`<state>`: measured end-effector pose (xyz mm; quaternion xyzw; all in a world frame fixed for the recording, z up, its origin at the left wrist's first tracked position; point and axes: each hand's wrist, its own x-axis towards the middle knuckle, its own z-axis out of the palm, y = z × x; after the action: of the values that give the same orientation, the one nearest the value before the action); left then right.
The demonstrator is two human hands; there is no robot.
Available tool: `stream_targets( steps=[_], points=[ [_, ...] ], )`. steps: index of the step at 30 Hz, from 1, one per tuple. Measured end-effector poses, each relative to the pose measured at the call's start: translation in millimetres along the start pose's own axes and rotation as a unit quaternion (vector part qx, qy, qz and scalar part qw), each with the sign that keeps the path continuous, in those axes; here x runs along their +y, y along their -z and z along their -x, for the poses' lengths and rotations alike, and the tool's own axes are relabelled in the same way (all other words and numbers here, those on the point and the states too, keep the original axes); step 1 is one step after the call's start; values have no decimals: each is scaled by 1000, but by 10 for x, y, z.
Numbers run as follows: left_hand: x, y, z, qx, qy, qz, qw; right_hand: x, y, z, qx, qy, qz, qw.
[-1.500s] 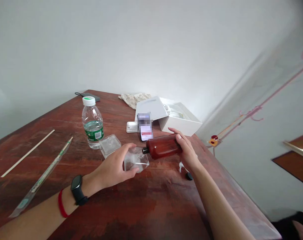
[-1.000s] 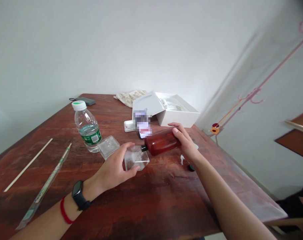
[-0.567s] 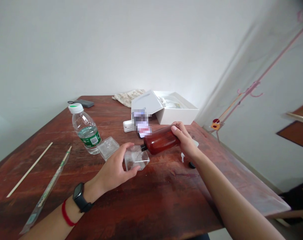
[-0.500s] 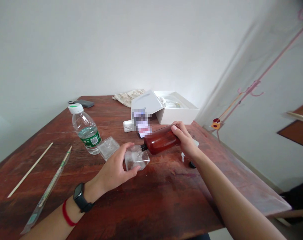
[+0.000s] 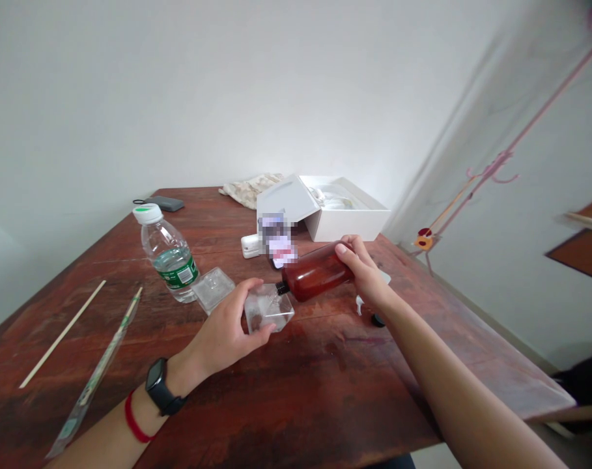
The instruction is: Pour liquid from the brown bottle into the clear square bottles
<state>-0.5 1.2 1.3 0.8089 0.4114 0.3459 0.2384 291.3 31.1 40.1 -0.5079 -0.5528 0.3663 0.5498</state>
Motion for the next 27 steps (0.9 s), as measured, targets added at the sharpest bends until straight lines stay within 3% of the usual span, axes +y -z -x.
stream_targets(
  steps=[27],
  points=[
    [-20,-1,-12,-9,-3,-1,1000,6,6,10,-6,14,-2,1000]
  ],
)
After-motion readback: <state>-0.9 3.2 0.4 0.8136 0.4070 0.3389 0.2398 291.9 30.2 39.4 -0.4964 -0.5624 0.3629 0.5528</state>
